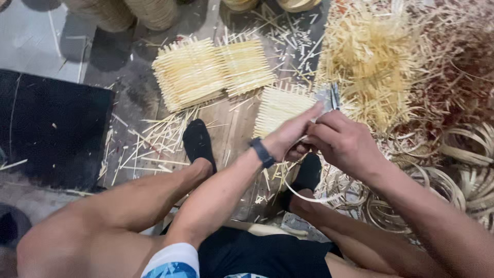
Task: The person assembles a bamboo container by fitting a circular frame over a base of parallel strips, then uses shears to trim the excess bamboo around the edges.
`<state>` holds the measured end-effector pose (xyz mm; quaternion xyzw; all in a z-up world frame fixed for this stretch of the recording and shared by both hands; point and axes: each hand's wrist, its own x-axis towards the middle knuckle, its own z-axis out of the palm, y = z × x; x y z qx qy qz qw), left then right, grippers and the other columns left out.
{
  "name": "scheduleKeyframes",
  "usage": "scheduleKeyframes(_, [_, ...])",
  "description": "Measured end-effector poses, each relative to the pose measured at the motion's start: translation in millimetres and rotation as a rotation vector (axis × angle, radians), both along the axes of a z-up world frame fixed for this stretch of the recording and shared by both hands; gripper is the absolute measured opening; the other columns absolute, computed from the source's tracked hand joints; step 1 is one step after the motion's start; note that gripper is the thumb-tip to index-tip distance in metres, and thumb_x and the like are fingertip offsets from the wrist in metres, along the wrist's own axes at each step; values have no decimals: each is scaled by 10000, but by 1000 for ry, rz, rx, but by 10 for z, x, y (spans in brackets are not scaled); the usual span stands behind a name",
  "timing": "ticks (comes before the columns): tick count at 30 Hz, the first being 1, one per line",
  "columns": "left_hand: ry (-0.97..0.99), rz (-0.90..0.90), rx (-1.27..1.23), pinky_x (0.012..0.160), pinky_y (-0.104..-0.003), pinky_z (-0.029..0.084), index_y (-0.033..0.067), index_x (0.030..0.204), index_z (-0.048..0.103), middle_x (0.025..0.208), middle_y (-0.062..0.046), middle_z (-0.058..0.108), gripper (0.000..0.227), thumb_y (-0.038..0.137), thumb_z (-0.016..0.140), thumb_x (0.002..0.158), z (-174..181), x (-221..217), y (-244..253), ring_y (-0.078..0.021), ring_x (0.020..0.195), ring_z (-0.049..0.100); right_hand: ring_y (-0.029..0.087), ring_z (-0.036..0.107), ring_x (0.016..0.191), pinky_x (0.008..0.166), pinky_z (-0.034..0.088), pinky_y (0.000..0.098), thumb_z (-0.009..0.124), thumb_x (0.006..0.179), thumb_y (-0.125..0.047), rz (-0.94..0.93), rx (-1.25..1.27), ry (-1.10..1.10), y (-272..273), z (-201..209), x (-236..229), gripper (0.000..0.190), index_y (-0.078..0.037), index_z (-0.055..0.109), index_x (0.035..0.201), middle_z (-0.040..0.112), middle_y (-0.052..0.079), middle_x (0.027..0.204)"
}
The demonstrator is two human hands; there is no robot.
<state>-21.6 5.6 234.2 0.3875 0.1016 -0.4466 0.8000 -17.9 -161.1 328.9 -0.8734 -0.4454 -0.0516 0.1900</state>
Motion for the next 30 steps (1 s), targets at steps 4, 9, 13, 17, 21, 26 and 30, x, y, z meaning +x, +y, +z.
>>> scheduleKeyframes(4, [7, 132, 256, 349, -303, 212, 170, 586, 479, 490, 33, 393, 721, 822, 423, 889, -120, -49, -53, -103, 372, 325, 249, 585, 696, 551, 501, 388, 745, 785, -50, -89, -130, -77, 177, -195, -99, 150, -33, 615, 856, 551, 92, 784])
scheduleKeyframes(9, [-6, 226, 313, 352, -312, 220, 122, 584, 536, 490, 26, 415, 751, 821, 458, 847, -341, -113, -37, -105, 371, 325, 242, 565, 652, 496, 490, 380, 728, 820, -52, -219, -83, 3, 315, -517, -237, 156, -39, 575, 845, 508, 92, 790])
scheduleKeyframes(13, [22, 247, 271, 363, -286, 222, 114, 677, 613, 523, 49, 415, 672, 730, 520, 928, -528, -89, 43, -80, 392, 299, 290, 612, 649, 513, 502, 405, 772, 819, -123, -234, -53, 21, 265, -623, -107, 145, -66, 692, 925, 573, 130, 787])
scheduleKeyframes(17, [-56, 609, -81, 380, -233, 236, 58, 972, 745, 621, 57, 493, 470, 493, 572, 1016, -751, 105, 313, -57, 416, 314, 236, 729, 806, 723, 610, 373, 708, 923, -306, -612, 533, 809, 103, -734, 223, 351, 12, 697, 1071, 722, 107, 899])
scheduleKeyframes(21, [63, 807, -394, 562, -281, 371, 13, 1026, 672, 733, -3, 560, 340, 348, 628, 1059, -738, 212, 613, -112, 625, 480, 223, 714, 781, 751, 631, 387, 603, 981, -375, -645, 1150, 1480, -35, -965, 246, 406, 11, 687, 1076, 712, 92, 834])
scheduleKeyframes(26, [87, 392, -47, 454, -242, 323, 7, 911, 696, 638, -8, 579, 284, 284, 656, 962, -543, 314, 769, -92, 509, 443, 125, 526, 608, 566, 434, 281, 714, 1007, -336, -443, 1317, 1622, -186, -1321, 172, 366, 29, 689, 1009, 571, 10, 700])
scheduleKeyframes(30, [43, 294, 159, 371, -224, 219, 87, 766, 636, 534, 69, 451, 250, 267, 702, 927, -488, 366, 669, -40, 411, 307, 90, 417, 546, 507, 349, 264, 750, 1035, -344, -375, 1332, 1741, -106, -1455, 194, 402, -18, 644, 824, 484, -23, 624])
